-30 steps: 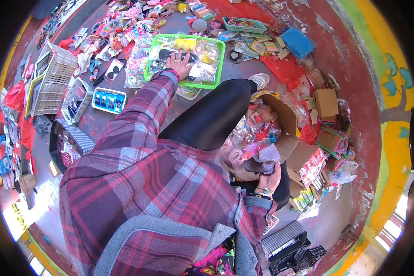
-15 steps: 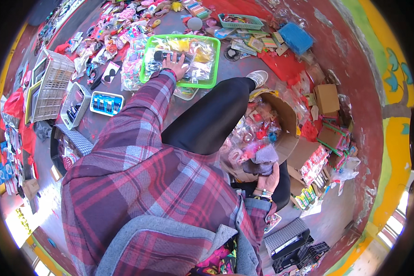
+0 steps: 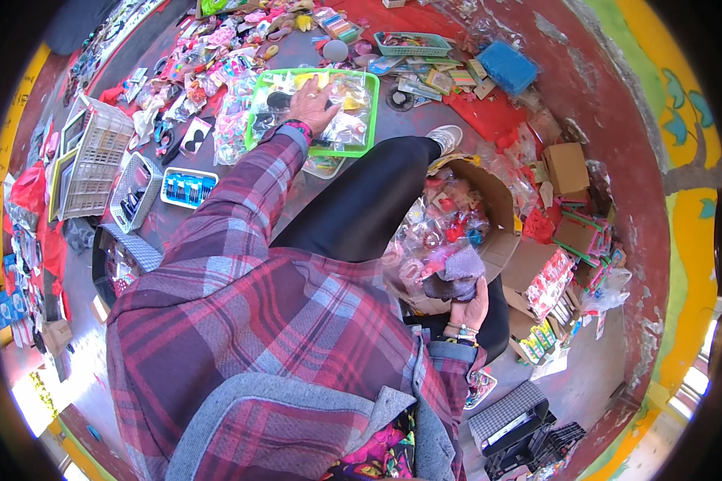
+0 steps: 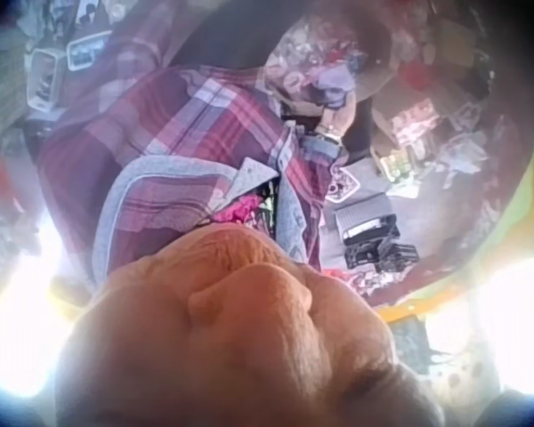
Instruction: The person sits on the floor and repeatedly picks up small packaged items from a green tray, wipes them with a cloth, and places them into a cardboard box. The person handles items one at a time, including hair accessories and small toys, and continues the cycle of picking, wiping, and placing throughout the clip.
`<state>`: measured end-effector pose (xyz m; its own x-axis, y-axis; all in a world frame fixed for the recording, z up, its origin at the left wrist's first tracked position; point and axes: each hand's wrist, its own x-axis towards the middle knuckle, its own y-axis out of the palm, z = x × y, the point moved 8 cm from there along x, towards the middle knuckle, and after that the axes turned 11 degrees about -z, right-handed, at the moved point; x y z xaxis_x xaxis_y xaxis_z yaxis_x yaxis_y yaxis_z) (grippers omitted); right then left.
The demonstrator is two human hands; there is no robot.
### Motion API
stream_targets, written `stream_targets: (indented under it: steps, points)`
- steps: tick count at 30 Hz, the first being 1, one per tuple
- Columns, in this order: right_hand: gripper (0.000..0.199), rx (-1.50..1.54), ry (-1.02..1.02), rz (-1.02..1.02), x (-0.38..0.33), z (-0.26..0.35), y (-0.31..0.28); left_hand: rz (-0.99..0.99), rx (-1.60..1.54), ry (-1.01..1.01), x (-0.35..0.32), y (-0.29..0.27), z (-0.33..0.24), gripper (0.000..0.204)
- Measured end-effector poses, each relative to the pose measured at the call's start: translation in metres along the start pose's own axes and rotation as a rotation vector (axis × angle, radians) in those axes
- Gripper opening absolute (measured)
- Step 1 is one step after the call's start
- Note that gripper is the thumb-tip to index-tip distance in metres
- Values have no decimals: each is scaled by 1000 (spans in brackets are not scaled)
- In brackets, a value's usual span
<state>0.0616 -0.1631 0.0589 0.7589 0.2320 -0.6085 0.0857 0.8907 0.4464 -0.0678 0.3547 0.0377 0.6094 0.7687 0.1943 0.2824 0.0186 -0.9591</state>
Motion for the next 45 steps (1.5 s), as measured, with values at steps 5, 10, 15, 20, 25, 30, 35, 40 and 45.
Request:
stream_targets:
  steps: [5, 10, 15, 20, 25, 30, 35, 40, 45]
  points:
    - [32, -6, -5, 6, -1, 0, 1, 151, 74, 30, 25, 34, -32, 63]
    - [32, -27, -4, -30, 2, -1, -1, 295, 130, 51, 28, 63, -37, 59]
    - [34, -38, 11, -32, 0, -5, 1, 337, 191, 100, 24, 71, -43, 56]
    - [36, 14, 2, 25, 5, -1, 5, 323, 240, 123, 28, 83, -44, 55]
    - [36, 158, 15, 69, -15, 24, 24, 178, 118, 122, 39, 87, -25, 58]
    - [36, 175, -19, 187, -35, 54, 41, -99, 250, 305, 49, 46, -47, 55]
    - [31, 163, 25, 56, -28, 62, 62, -247, -471, 589, 30, -87, -175, 37]
    - [28, 198, 61, 98, -34, 64, 88, 748, -1402, 702, -128, -173, -315, 50]
    - [31, 107, 118, 160, -55, 58, 89, 442, -1139, 1098, -175, -172, -337, 41]
